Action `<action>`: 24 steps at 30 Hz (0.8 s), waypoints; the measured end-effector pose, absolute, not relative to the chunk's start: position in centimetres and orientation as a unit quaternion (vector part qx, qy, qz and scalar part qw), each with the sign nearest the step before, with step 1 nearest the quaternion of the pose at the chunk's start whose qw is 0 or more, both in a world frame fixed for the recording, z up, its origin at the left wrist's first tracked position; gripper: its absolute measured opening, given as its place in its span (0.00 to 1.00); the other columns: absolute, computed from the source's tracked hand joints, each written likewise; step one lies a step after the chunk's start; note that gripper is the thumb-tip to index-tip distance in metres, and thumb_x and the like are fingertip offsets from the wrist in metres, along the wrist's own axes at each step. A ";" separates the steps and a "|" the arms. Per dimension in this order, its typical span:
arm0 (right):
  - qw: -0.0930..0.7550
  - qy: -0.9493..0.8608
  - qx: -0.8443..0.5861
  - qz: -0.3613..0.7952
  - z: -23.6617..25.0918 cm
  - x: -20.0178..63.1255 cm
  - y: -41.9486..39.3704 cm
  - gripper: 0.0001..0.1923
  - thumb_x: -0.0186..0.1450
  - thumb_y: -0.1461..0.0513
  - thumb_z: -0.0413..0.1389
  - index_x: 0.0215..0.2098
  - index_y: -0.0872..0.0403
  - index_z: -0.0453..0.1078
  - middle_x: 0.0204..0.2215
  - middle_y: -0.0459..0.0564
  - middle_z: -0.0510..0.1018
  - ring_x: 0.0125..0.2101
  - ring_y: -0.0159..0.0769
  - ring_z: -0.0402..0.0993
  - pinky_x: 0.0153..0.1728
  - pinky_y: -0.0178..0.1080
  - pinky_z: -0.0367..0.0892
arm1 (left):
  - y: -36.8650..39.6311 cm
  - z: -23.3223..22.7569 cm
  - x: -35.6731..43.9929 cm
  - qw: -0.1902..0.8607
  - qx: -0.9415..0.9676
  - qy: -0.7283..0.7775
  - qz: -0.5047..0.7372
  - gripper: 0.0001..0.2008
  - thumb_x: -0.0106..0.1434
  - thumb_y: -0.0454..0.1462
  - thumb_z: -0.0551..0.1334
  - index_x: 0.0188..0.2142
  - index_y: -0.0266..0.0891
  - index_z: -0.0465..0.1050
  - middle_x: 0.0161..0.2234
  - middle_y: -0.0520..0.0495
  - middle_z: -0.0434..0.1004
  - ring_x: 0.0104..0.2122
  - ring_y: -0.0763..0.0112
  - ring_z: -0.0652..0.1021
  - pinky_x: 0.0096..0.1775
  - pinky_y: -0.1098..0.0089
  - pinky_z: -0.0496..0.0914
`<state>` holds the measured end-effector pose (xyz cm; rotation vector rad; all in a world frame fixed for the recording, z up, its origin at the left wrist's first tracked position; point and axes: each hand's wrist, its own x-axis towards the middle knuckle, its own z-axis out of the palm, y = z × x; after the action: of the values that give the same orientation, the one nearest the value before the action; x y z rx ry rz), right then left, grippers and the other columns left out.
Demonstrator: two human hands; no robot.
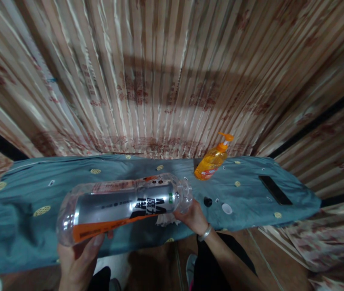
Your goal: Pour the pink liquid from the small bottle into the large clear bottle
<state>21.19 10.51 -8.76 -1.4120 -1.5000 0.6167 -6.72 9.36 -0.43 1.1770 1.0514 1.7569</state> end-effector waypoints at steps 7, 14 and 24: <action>0.484 -0.624 -0.565 0.238 -9.0 21.2 10.6 0.21 0.54 0.60 0.62 0.46 0.54 0.71 0.44 0.57 0.84 0.42 0.50 0.83 0.48 0.54 0.77 | 9.3 0.1 -6.3 0.386 0.439 0.413 0.698 0.33 0.46 0.43 0.74 0.52 0.40 0.74 0.19 0.53 0.75 0.16 0.68 0.72 0.21 0.67 0.71; 0.472 -0.618 -0.578 0.247 -8.7 21.2 10.6 0.20 0.53 0.59 0.62 0.44 0.53 0.71 0.44 0.57 0.83 0.43 0.50 0.82 0.49 0.55 0.76 | 8.8 1.2 -5.2 0.394 0.404 0.446 0.695 0.35 0.45 0.45 0.75 0.53 0.42 0.73 0.20 0.55 0.74 0.17 0.70 0.70 0.22 0.68 0.69; 0.449 -0.629 -0.596 0.216 -8.5 21.2 10.5 0.12 0.53 0.61 0.62 0.37 0.51 0.72 0.34 0.52 0.84 0.35 0.48 0.83 0.40 0.48 0.80 | 9.3 0.7 -6.0 0.393 0.415 0.432 0.697 0.31 0.44 0.42 0.75 0.50 0.43 0.75 0.19 0.53 0.74 0.18 0.66 0.71 0.21 0.67 0.69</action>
<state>21.17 10.47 -8.50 -1.4736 -1.5566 0.5351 -5.98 9.28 0.68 1.0521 1.0975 1.7696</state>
